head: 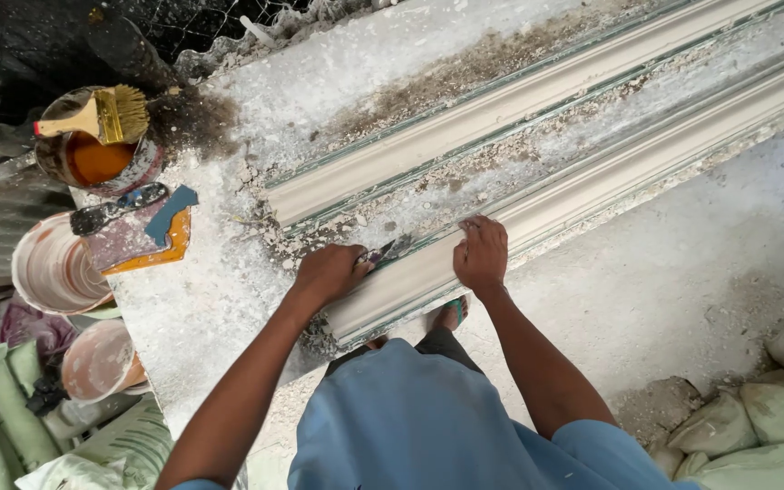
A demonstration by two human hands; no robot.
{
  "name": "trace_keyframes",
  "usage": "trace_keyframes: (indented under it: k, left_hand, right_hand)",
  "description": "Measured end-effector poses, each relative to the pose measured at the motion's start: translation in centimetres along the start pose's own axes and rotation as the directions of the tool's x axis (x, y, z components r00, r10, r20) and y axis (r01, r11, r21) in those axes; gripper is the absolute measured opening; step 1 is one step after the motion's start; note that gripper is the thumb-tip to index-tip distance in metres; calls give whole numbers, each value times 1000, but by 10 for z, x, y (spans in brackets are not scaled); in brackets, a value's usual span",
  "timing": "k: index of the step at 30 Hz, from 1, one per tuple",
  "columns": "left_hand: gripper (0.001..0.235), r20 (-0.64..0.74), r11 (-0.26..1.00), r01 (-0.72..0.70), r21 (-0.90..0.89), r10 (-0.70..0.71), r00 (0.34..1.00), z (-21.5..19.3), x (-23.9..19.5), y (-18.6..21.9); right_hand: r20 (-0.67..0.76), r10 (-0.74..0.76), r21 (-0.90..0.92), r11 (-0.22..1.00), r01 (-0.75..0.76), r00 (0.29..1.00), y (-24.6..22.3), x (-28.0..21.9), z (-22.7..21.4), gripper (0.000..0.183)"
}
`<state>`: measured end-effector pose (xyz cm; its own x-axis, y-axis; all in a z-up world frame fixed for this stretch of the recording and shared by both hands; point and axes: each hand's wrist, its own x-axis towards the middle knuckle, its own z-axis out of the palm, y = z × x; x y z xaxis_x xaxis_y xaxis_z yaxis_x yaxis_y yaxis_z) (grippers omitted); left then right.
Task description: The person uses a scraper tool to remove excess material from the surface of a long, white decorative molding piece. The person holds the molding steady with one hand while scraping along its length with the other, working on a surface covered in white dust.
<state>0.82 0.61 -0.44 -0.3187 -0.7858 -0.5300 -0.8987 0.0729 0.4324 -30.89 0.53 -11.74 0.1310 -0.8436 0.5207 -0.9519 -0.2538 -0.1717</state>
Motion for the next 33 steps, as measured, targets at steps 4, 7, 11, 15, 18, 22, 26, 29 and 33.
trace_keyframes:
  k: [4,7,11,15,18,22,26,29,33]
  left_hand:
    - [40,-26,992,-60,109,63,998,0,-28,-18]
    - [38,-26,975,-116,190,123,992,-1,-50,-34]
    - [40,-6,943,-95,318,102,995,-12,-91,-46]
    - [40,-68,881,-109,461,157,985,-2,-121,-68]
    - [42,-58,861,-165,481,219,974,7,-121,-68]
    - [42,-70,865,-192,464,252,965,28,-100,-51]
    - [42,-127,831,-245,499,350,928,32,-84,-39]
    - [41,-150,809,-258,528,388,909,32,-83,-38]
    - [40,-172,779,-259,571,422,890,40,-74,-34]
  right_hand:
    - [18,9,7,1000,-9,1000,-4,2,-5,30]
    - [22,11,22,1000,-11,1000,-3,3,-6,30]
    - [9,0,23,1000,0,1000,-2,3,-3,31]
    - [19,9,31,999,-9,1000,-3,2,-3,31]
    - [15,2,30,1000,-2,1000,-5,4,-7,31]
    - [17,4,30,1000,-4,1000,-7,5,-10,31]
    - [23,6,29,1000,-7,1000,-4,4,-6,31]
    - [26,9,34,999,-10,1000,-5,4,-9,31]
    - [14,7,32,999,-8,1000,-4,3,-6,31]
